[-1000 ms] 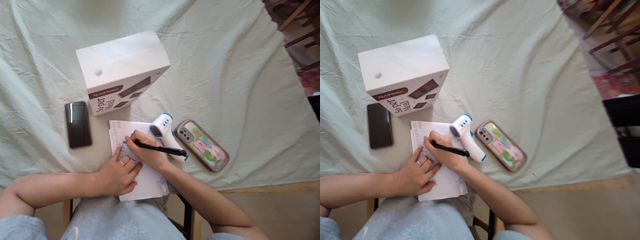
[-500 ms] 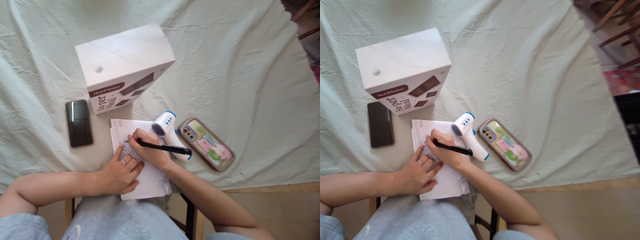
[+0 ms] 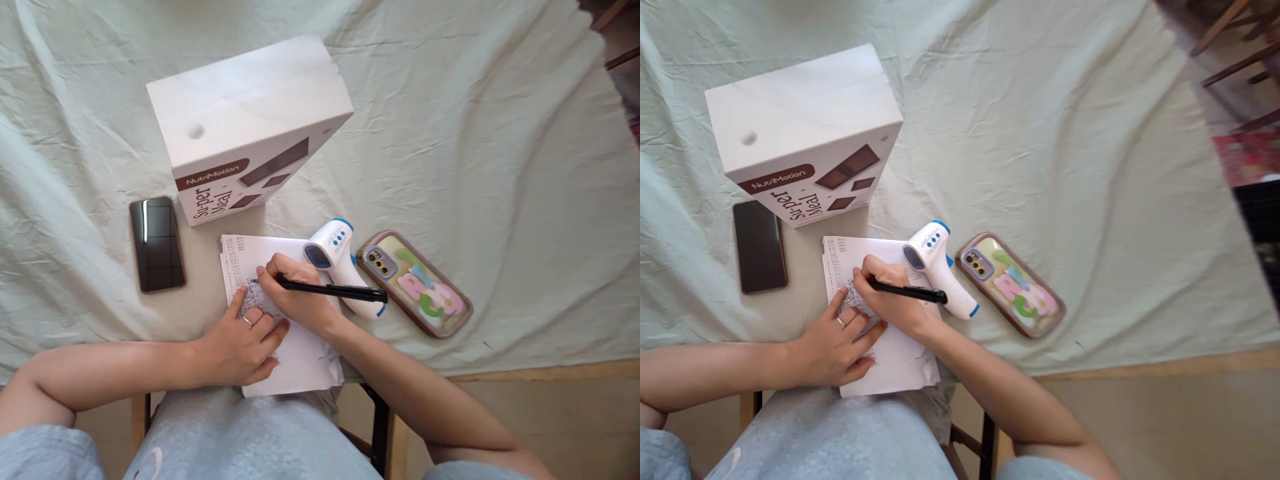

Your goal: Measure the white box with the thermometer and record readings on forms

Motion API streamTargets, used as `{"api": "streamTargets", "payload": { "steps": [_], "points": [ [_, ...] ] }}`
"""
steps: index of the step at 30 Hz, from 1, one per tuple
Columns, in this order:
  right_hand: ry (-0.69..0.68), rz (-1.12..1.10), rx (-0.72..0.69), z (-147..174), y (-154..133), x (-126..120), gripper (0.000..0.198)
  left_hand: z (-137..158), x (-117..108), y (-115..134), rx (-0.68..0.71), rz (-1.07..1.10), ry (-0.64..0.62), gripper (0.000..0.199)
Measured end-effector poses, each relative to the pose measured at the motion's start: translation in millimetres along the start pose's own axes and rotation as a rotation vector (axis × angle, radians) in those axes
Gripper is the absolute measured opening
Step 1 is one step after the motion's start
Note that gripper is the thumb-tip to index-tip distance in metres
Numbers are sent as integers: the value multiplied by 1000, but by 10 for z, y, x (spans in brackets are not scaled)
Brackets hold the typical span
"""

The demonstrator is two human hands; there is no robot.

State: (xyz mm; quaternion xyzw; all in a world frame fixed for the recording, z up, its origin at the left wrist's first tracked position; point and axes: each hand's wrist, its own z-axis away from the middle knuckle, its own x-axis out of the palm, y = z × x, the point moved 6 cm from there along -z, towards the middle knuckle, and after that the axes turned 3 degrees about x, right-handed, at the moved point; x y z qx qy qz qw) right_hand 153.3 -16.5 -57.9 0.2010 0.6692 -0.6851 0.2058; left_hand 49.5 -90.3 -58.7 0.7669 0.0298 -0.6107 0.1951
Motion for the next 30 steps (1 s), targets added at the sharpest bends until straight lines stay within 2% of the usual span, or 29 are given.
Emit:
{"api": "streamTargets", "payload": {
  "steps": [13, 16, 21, 27, 30],
  "points": [
    [76, -7, -56, -1, -9, -39, 30, -4, -33, 7, 0, -15, 2, 48],
    [50, -2, -54, 14, -9, -17, 30, -10, -41, 8, 1, -18, 15, 48],
    [31, -29, 1, 20, 36, -19, 30, -9, -31, 1, -7, -23, -7, 48],
    [10, -256, 105, 16, 154, -61, 29, -8, -35, -1, -9, -19, 2, 47],
    [33, -240, 12, 4, 116, -69, 24, -11, -60, -13, -21, -26, 18, 48]
  ]
}}
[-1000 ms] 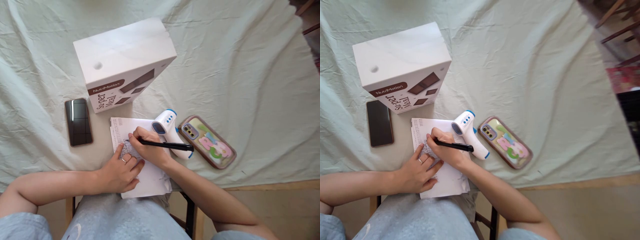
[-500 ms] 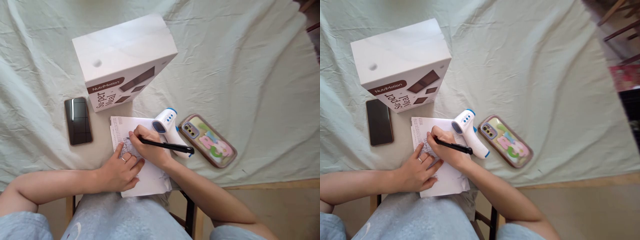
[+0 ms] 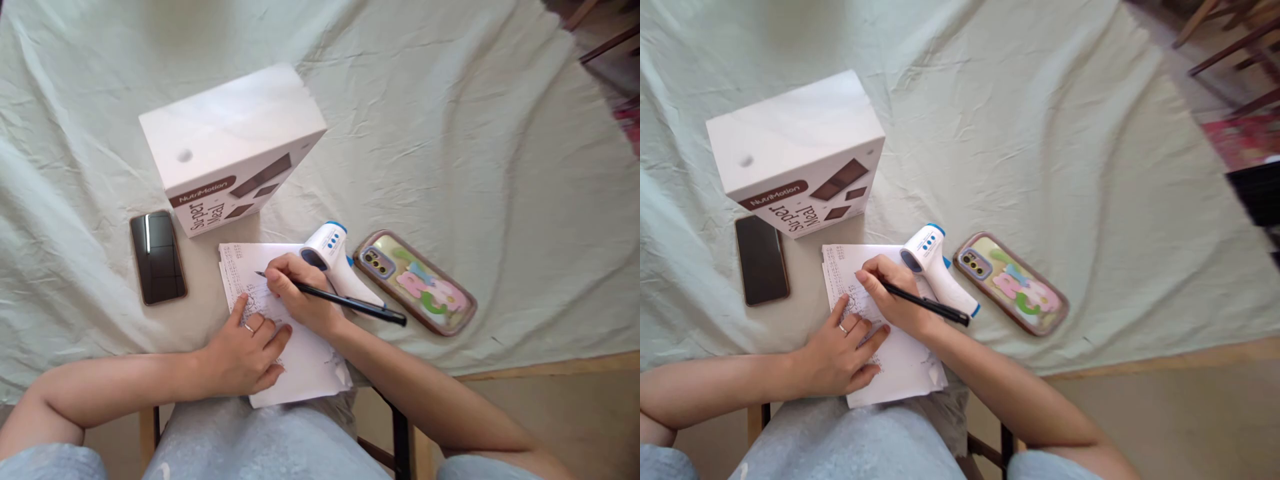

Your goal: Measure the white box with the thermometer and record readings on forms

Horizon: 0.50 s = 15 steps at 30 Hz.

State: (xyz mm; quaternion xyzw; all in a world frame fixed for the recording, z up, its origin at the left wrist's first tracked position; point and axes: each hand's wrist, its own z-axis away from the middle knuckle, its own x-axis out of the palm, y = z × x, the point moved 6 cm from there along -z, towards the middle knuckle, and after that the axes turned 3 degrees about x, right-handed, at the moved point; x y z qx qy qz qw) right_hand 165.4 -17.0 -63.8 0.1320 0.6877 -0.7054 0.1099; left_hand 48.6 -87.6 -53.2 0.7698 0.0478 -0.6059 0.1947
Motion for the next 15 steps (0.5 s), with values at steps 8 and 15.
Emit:
{"api": "streamTargets", "payload": {
  "steps": [8, 15],
  "points": [
    [104, 241, -468, -20, -221, 53, 17, 19, 3, -37, -20, -16, -16, 53],
    [64, 462, -698, -10, -364, -62, 26, 20, -6, -57, -24, -92, 8, 53]
  ]
}}
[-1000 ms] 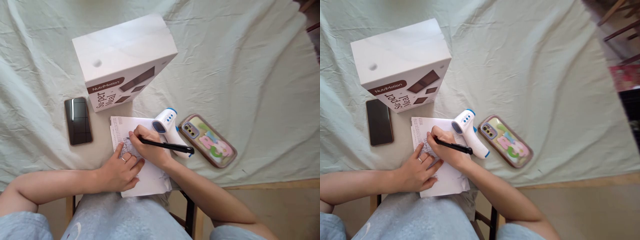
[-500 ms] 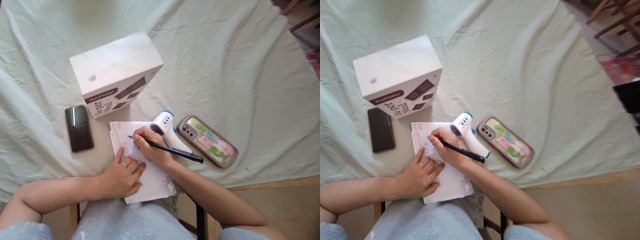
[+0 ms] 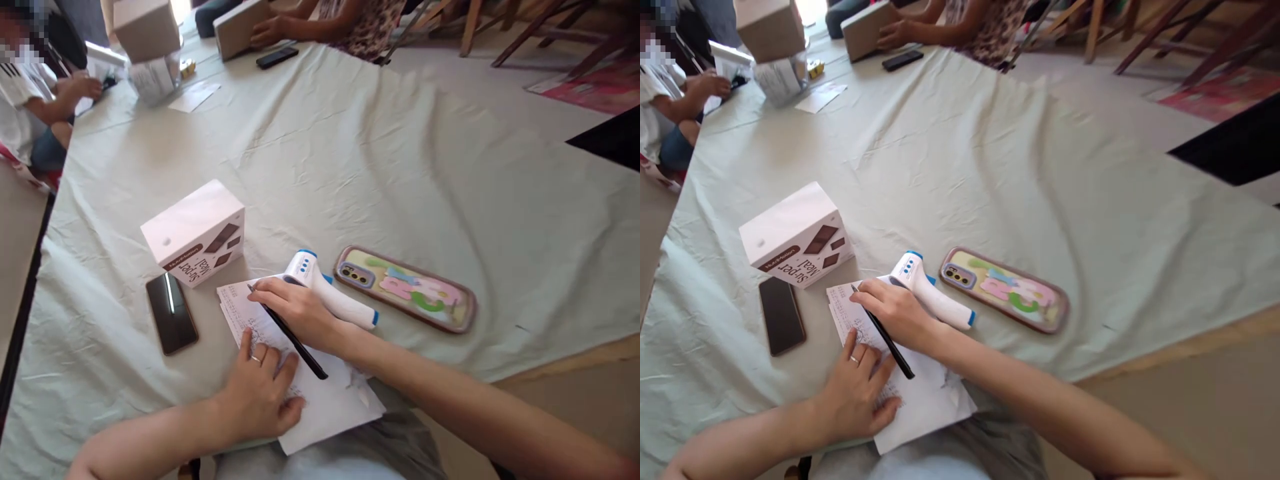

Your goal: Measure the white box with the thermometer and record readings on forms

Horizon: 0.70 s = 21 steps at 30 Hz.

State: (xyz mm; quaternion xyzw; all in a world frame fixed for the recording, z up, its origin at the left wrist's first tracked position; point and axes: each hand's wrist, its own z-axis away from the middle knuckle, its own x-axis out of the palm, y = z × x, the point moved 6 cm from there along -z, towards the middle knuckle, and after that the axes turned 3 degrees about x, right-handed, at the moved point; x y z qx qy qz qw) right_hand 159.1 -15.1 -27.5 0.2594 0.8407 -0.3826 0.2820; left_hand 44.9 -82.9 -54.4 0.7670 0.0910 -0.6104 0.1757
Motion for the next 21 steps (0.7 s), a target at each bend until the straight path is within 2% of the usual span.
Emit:
{"api": "streamTargets", "payload": {
  "steps": [5, 9, 11, 13, 15, 16, 18, 20, 21],
  "points": [
    [-140, 215, -131, 84, -22, -123, 27, -38, -22, -8, -10, -54, -35, 52],
    [-193, 300, -121, 260, -23, -142, 32, -118, -88, 4, -34, -42, -176, 50],
    [-172, 309, -96, 341, -57, -151, 33, -152, -230, 18, -23, 11, -288, 45],
    [-151, 275, -87, 412, -127, -172, 31, -149, -463, 2, -17, 121, -410, 35],
    [-159, 217, -87, 476, -209, -201, 30, -94, -750, -177, -189, 233, -476, 24],
    [-173, 188, -86, 506, -245, -217, 30, -48, -896, -316, -293, 240, -469, 19],
    [-194, 145, -77, 563, -292, -253, 30, 85, -1175, -697, -560, 165, -341, 20],
    [-192, 114, -75, 614, -310, -288, 29, 262, -1409, -1112, -821, 81, -48, 28],
    [-187, 101, -76, 637, -310, -300, 28, 354, -1452, -1297, -918, 90, 76, 42]
  ]
}}
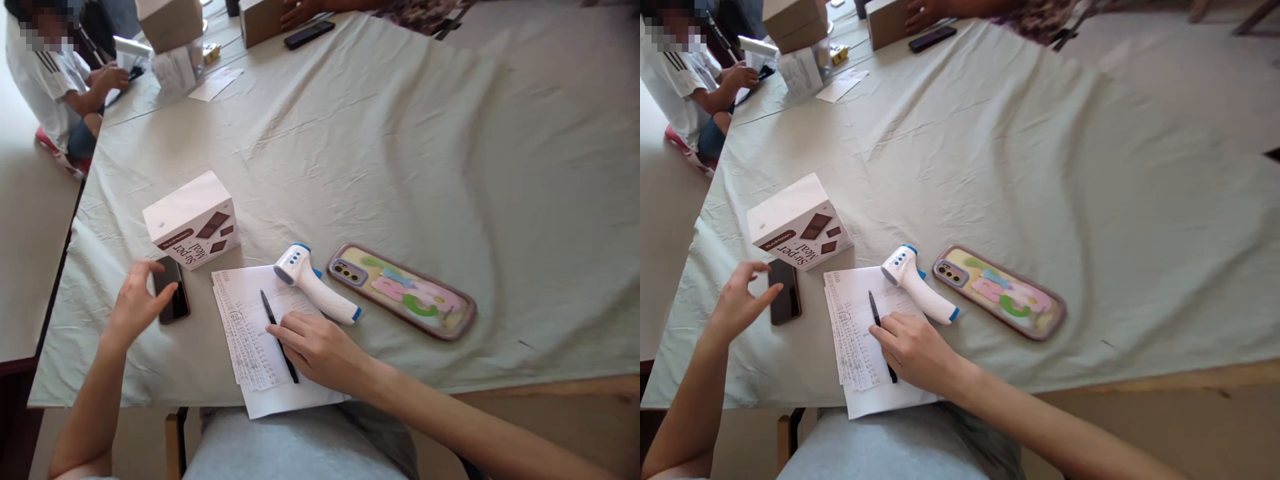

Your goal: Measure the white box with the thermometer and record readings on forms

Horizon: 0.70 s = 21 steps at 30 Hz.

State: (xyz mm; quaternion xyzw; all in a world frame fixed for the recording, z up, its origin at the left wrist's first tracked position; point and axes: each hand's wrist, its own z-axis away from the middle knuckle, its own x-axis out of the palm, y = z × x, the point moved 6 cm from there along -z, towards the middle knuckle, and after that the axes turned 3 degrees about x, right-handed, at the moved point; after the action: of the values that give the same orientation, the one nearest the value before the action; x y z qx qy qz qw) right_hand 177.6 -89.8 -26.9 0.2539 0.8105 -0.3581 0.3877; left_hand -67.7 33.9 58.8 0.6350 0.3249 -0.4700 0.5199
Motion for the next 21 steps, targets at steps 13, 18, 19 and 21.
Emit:
{"api": "streamTargets", "payload": {
  "steps": [13, 18, 19, 21],
  "points": [
    [50, -50, 47, 117, 19, 83, 25, -717, 551, -136, -18, 1018, 220, 77],
    [65, -74, 49, 131, 20, 91, 27, -453, 548, 139, -40, 1338, 355, 55],
    [61, -74, 49, 132, 18, 90, 27, -398, 578, 193, -64, 1390, 338, 54],
    [51, -68, 52, 132, 10, 92, 27, -300, 670, 261, -129, 1444, 301, 54]
  ]
}}
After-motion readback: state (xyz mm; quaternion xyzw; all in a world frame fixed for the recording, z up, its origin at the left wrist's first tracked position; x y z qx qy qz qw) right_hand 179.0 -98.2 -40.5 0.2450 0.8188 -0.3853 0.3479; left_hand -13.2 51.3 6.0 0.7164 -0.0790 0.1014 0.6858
